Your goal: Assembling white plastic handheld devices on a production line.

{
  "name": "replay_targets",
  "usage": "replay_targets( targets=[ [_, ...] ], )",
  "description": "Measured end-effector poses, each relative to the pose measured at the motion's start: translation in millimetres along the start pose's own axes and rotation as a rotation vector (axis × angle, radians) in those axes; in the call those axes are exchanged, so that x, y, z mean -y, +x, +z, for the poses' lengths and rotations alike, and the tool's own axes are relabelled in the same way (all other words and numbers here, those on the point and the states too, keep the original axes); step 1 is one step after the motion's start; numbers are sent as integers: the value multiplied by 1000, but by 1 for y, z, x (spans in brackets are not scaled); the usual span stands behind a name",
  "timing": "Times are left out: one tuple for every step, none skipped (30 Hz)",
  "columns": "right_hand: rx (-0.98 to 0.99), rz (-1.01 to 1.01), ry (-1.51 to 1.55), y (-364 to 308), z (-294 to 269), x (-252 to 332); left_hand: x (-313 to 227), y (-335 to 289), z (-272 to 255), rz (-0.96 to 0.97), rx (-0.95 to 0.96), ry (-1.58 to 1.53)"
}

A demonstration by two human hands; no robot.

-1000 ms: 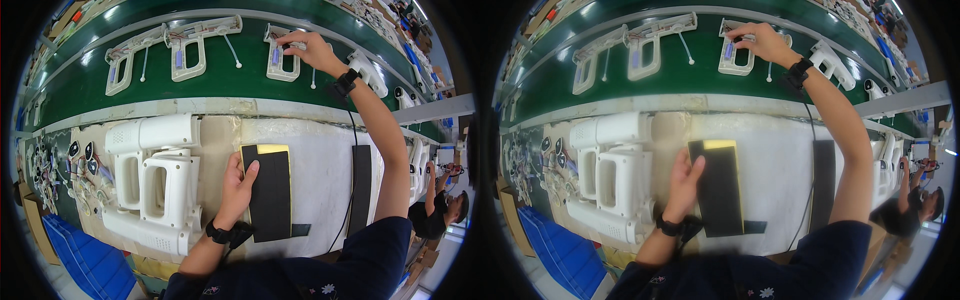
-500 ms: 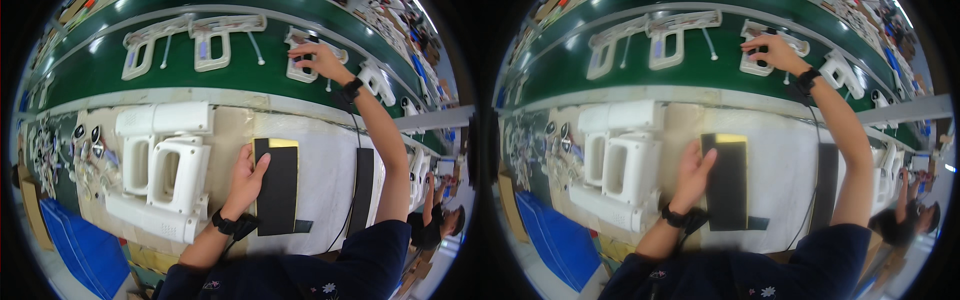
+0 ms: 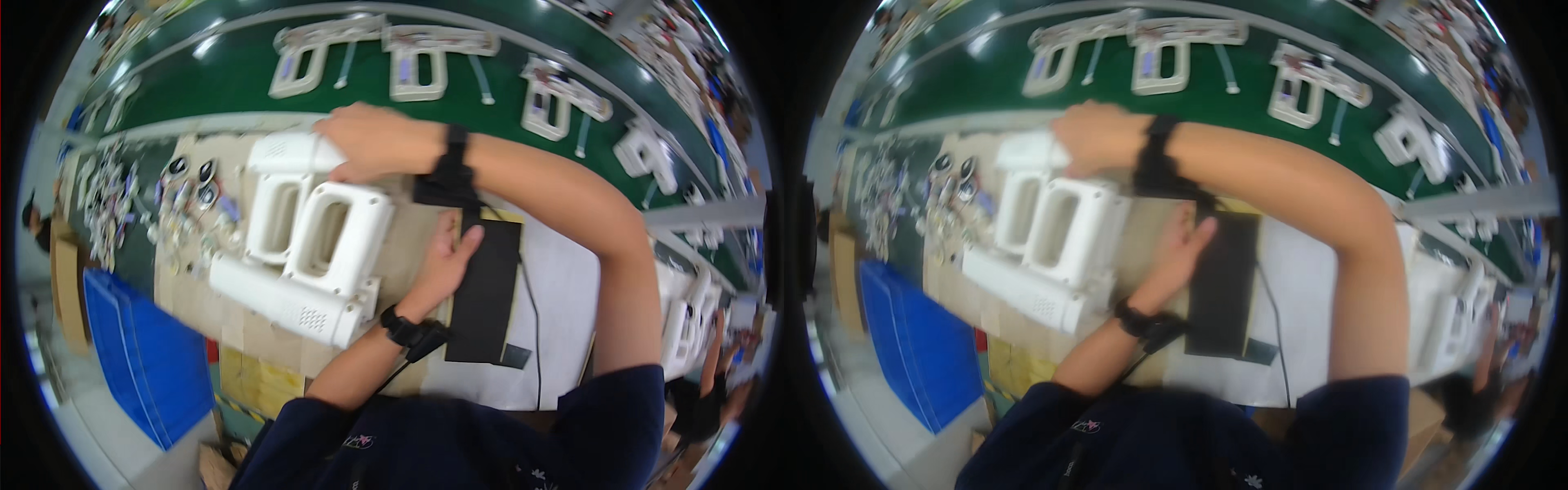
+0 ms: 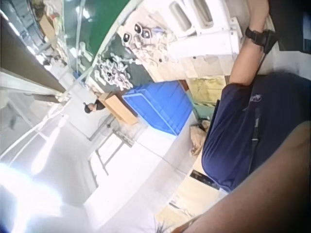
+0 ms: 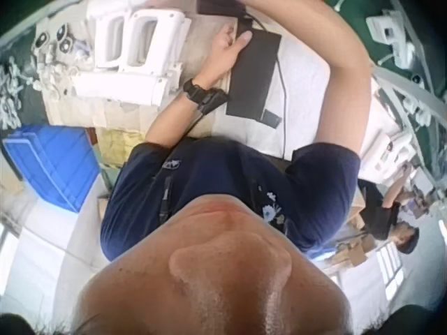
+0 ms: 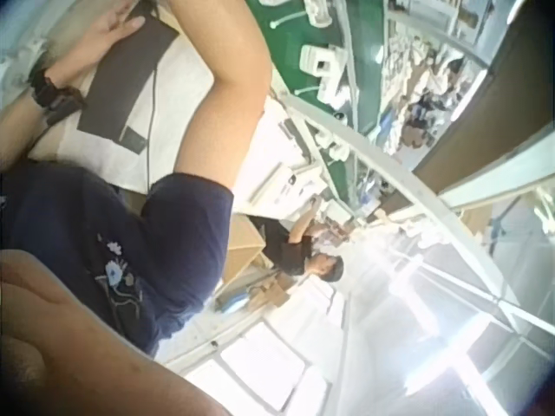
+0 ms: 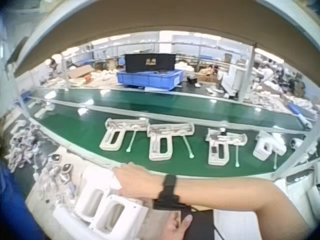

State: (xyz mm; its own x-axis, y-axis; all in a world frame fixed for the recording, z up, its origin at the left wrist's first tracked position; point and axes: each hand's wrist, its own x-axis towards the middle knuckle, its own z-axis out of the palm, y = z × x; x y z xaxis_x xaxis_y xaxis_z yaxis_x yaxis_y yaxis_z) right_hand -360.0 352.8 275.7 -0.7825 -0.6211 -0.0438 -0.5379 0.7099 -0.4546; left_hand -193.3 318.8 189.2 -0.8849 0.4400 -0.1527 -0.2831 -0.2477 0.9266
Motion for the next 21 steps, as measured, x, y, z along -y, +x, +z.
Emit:
replay_targets(
  targets=[
    [-5, -11, 0, 5, -1, 4, -3, 0, -3, -36, -15, 16],
    [-10, -31, 0, 7, -3, 6, -5, 0, -6, -67, -38, 35],
    [-21, 1, -16, 4, -9, 3, -6, -1, -3, -65, -1, 29],
    [-156, -8, -76, 5, -16, 0, -8, -2, -4, -99, -12, -45],
    [-285, -18, -137, 1, -26, -3, -9, -3, -4, -137, -24, -122],
    [-334, 30, -107, -6, -49, -21, -10, -1, -3, -138, -4, -127],
    [-372, 103, -85, -20, -81, -32, -12, -3, -6, -132, -4, -135],
    [-441, 155, 110, -40, -105, -60, -13, -4, -7, -123, -5, -142],
    [-575, 49, -82, -62, -123, -122, -11, -3, -2, -125, -2, -130],
    [-489, 85, -97, -100, -146, -169, -10, -3, 0, -127, 9, -141],
    [-576, 179, -245, -142, -154, -206, -11, -4, 1, -139, -1, -136],
    [-512, 265, -378, -187, -164, -236, -9, -2, 4, -151, -9, -133],
    [-375, 350, -330, -210, -170, -235, -8, -1, 0, -149, -22, -138],
    [-340, 370, -326, -243, -173, -249, -8, -3, -1, -157, -5, -158],
    [-310, 433, -311, -263, -171, -259, -9, -3, -2, -163, 5, -174],
    [-306, 430, -310, -269, -166, -262, -10, -3, -3, -164, 1, -175],
    [-275, 480, -274, -274, -161, -266, -12, -3, -3, -171, 4, -194],
    [-243, 529, -239, -279, -157, -270, -11, -3, -4, -178, 8, -212],
    [-230, 528, -223, -281, -154, -272, -10, -3, -5, -178, 13, -205],
    [-232, 526, -221, -281, -152, -275, -9, -2, -5, -178, 11, -202],
    [-224, 526, -205, -279, -149, -279, -9, -2, -5, -173, 8, -184]
  ],
)
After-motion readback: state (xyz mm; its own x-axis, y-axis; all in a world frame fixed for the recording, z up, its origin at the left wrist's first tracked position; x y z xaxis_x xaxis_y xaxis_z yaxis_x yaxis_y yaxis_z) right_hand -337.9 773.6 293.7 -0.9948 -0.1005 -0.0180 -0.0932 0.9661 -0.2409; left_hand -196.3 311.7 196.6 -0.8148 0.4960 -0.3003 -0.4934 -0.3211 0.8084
